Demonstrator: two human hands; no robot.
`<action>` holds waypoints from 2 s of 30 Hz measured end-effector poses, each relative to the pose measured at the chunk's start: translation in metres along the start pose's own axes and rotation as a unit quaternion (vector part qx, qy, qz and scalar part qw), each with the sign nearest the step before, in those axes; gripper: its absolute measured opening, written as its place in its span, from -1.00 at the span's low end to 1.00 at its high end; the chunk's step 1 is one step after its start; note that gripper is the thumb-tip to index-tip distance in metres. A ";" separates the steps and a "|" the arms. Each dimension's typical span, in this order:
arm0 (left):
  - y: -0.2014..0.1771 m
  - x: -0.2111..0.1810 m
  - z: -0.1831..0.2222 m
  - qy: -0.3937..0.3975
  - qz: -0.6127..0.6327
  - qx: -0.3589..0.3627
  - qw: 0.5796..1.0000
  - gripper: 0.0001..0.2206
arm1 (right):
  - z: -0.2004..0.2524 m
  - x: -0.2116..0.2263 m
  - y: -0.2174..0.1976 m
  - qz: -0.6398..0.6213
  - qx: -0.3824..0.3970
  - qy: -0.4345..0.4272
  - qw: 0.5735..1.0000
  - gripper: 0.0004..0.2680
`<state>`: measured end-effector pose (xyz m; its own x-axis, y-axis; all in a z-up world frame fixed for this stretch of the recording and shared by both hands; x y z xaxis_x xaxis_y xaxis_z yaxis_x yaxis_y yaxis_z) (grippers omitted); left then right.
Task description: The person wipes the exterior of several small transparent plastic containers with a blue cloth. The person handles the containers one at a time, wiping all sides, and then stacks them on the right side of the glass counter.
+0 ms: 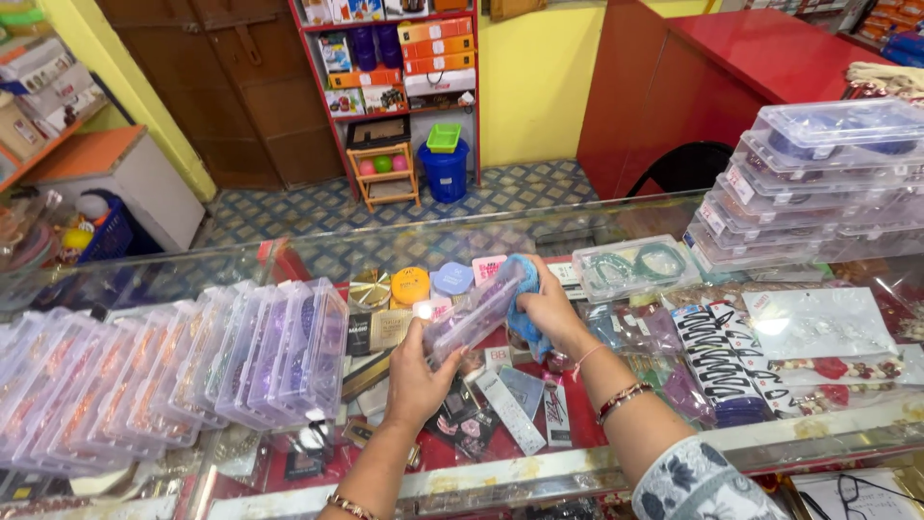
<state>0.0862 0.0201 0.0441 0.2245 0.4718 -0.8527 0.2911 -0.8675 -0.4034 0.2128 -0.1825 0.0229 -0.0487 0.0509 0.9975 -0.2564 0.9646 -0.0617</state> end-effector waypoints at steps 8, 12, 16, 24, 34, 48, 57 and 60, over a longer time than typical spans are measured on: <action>-0.011 -0.027 -0.016 -0.005 -0.043 0.045 0.998 -0.60 | 0.070 0.166 0.041 0.358 -0.010 -0.348 0.867 -0.60; -0.010 -0.052 -0.041 -0.036 -0.068 0.035 0.996 -0.60 | 0.091 0.196 0.084 0.384 0.011 -0.397 0.834 -0.59; -0.015 -0.060 -0.052 -0.051 0.078 0.006 0.996 -0.60 | 0.103 0.209 0.069 0.233 -0.083 -0.409 0.879 -0.47; -0.034 -0.067 -0.047 -0.023 0.023 -0.046 0.998 -0.73 | 0.119 0.189 0.100 0.357 -0.097 -0.442 0.817 -0.64; -0.041 -0.056 -0.039 -0.042 0.052 -0.044 0.997 -0.77 | 0.123 0.183 0.110 0.379 -0.116 -0.450 0.801 -0.69; -0.048 -0.053 -0.034 -0.064 0.013 -0.060 0.996 -0.59 | 0.117 0.176 0.111 0.440 -0.118 -0.409 0.790 -0.59; -0.052 -0.061 -0.025 -0.059 -0.001 -0.071 0.996 -0.77 | 0.127 0.177 0.119 0.449 -0.116 -0.414 0.783 -0.60; -0.051 -0.064 -0.028 -0.045 0.038 -0.062 0.996 -0.66 | 0.118 0.181 0.102 0.455 -0.151 -0.370 0.795 -0.59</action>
<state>0.0827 0.0383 0.1283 0.1683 0.3839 -0.9079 0.3903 -0.8717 -0.2963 0.0641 -0.1054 0.1929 -0.6655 0.7056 0.2435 0.4494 0.6392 -0.6241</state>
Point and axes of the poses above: each hand's wrist, its own z-axis away from the middle knuckle, its own y-axis out of the palm, x = y × z, the point moved 10 cm from there along -z, towards the middle knuckle, and after that the axes turned 3 degrees about x, right-handed, at the moved point
